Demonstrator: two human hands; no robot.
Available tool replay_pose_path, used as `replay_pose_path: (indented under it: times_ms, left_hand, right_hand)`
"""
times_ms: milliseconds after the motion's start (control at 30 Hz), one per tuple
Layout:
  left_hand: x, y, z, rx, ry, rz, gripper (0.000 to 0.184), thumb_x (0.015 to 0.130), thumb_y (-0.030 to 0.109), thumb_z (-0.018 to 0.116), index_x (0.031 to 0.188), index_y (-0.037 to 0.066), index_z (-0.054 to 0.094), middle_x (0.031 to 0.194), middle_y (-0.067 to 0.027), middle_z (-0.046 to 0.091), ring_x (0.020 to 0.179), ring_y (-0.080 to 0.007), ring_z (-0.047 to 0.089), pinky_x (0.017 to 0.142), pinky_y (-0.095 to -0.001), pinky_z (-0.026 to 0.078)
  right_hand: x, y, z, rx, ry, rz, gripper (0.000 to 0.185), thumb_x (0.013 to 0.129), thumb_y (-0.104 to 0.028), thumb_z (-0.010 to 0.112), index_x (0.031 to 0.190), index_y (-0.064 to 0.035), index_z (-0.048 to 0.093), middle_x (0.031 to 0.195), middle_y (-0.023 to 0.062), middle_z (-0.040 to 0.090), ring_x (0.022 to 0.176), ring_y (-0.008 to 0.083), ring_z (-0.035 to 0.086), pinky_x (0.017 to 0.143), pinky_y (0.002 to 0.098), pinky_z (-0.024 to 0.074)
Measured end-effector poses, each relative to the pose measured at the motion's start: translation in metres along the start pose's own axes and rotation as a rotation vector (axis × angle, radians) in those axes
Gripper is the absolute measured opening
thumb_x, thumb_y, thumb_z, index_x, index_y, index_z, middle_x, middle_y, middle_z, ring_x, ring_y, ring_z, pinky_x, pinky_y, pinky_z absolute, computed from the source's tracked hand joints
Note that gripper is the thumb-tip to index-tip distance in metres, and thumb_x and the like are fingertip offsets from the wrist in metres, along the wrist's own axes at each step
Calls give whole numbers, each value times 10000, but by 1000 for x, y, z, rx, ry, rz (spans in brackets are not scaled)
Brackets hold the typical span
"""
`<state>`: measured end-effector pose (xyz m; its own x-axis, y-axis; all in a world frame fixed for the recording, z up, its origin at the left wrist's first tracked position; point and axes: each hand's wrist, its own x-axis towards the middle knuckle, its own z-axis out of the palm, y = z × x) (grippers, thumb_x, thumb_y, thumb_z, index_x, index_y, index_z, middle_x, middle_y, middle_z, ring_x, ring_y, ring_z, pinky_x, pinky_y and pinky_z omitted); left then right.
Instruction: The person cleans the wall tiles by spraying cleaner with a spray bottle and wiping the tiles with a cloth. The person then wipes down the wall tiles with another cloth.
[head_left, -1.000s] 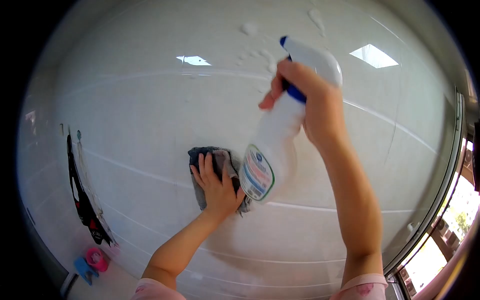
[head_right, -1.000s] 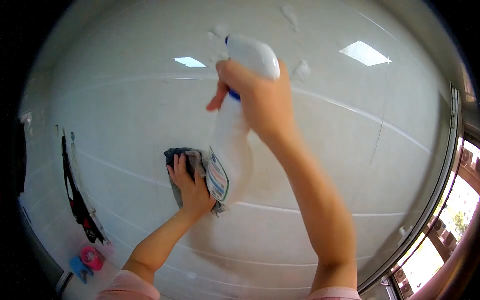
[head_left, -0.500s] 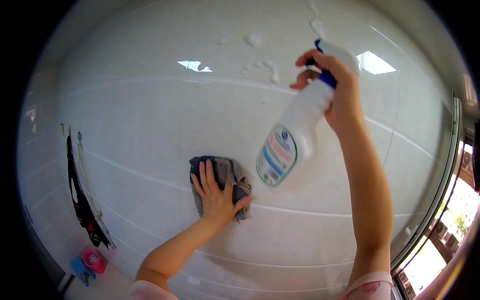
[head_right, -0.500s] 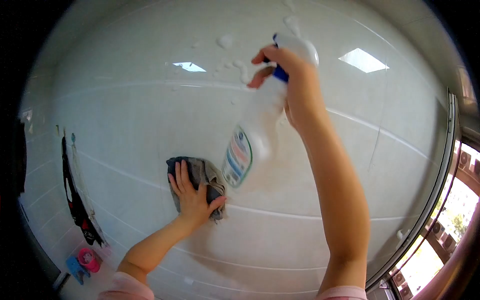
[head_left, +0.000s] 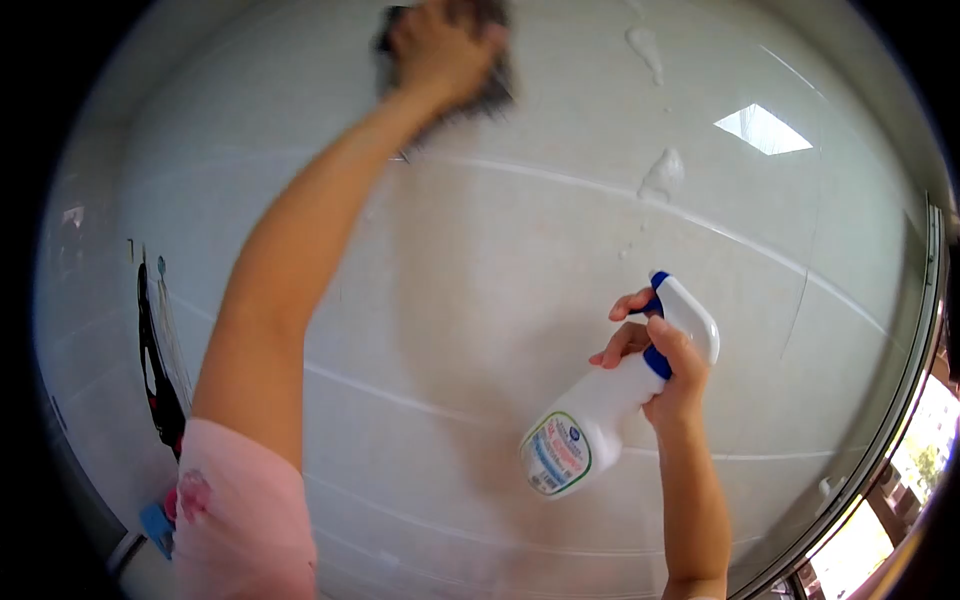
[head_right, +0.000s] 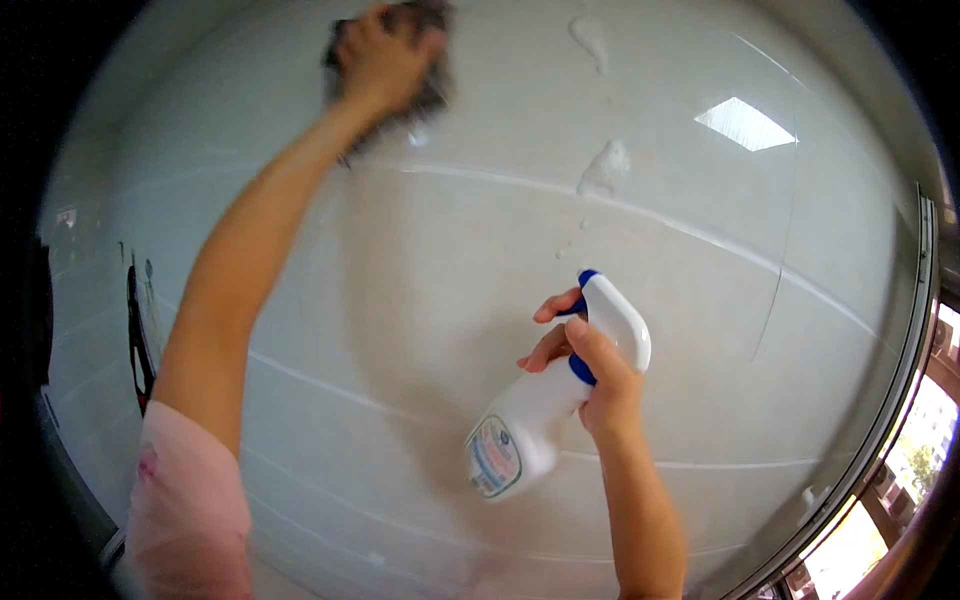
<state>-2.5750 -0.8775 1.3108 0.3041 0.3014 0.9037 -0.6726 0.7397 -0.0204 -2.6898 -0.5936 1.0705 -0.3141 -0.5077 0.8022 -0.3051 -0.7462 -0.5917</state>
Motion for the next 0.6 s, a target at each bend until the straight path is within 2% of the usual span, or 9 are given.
replay_pose_path:
  times_ms: [67,133,200,267,300,367,433,533,600]
  left_hand:
    - [36,-87,45,200,-192,-270,503,937,503,489,1287,157,596,1410,-208,421,1253,-405,400,1003,-650,269]
    - [28,-101,41,282,-89,-428,451,918,437,540,1235,126,620,1358,-206,488,1193,-381,462,989,-613,312]
    - [11,-82,42,-16,-5,-464,446,876,403,600,1180,79,639,1281,-201,553,1144,-346,515,994,-520,362]
    - [-13,35,-32,-621,-111,-529,472,781,350,673,1105,9,650,1163,-190,588,1028,-297,571,953,-328,426]
    - [-39,68,-14,-361,81,42,430,750,301,678,1081,26,659,1210,-195,557,1073,-341,546,968,-432,419]
    - [-66,142,-44,-626,47,408,370,768,267,651,1063,44,677,1195,-165,633,1264,-412,435,1009,-609,353]
    - [-61,156,-42,-767,139,666,326,806,218,616,1082,52,669,1208,-140,631,1235,-371,483,1023,-589,361]
    - [-3,77,0,-632,-15,626,321,904,188,510,1176,87,649,1257,-127,623,1209,-336,533,1064,-432,385]
    - [28,-19,14,-531,98,329,291,912,229,496,1063,74,690,1014,-156,678,955,-347,635,854,-463,504]
  right_hand:
    - [0,5,-8,45,8,34,270,832,-185,587,1041,-15,565,1011,128,620,795,246,672,789,408,556]
    - [9,12,-8,78,24,-20,267,827,-170,578,1039,-8,562,1035,140,624,902,280,670,890,431,521]
    - [16,12,-6,131,-13,-29,282,819,-158,573,1044,11,557,1071,169,634,1076,343,636,1037,469,436]
    - [22,11,-5,139,-43,-50,306,814,-200,577,1044,0,554,1045,171,632,1060,352,651,1039,491,435]
    - [25,12,-3,138,-58,-56,318,812,-221,579,1044,-5,553,1032,172,631,1051,356,659,1040,502,434]
    - [25,21,-5,85,-86,-101,358,807,-251,596,1057,1,547,1001,170,628,1020,334,648,1048,537,417]
    - [21,28,-12,14,-103,-142,378,806,-269,604,1062,4,545,992,171,624,995,321,640,1054,551,406]
    - [16,34,-35,87,-146,-119,398,794,-241,618,1086,20,542,1008,188,624,1014,336,627,1078,555,383]
    - [17,37,-43,161,-176,-124,389,797,-210,614,1101,21,542,1018,192,622,1024,345,628,1093,569,364]
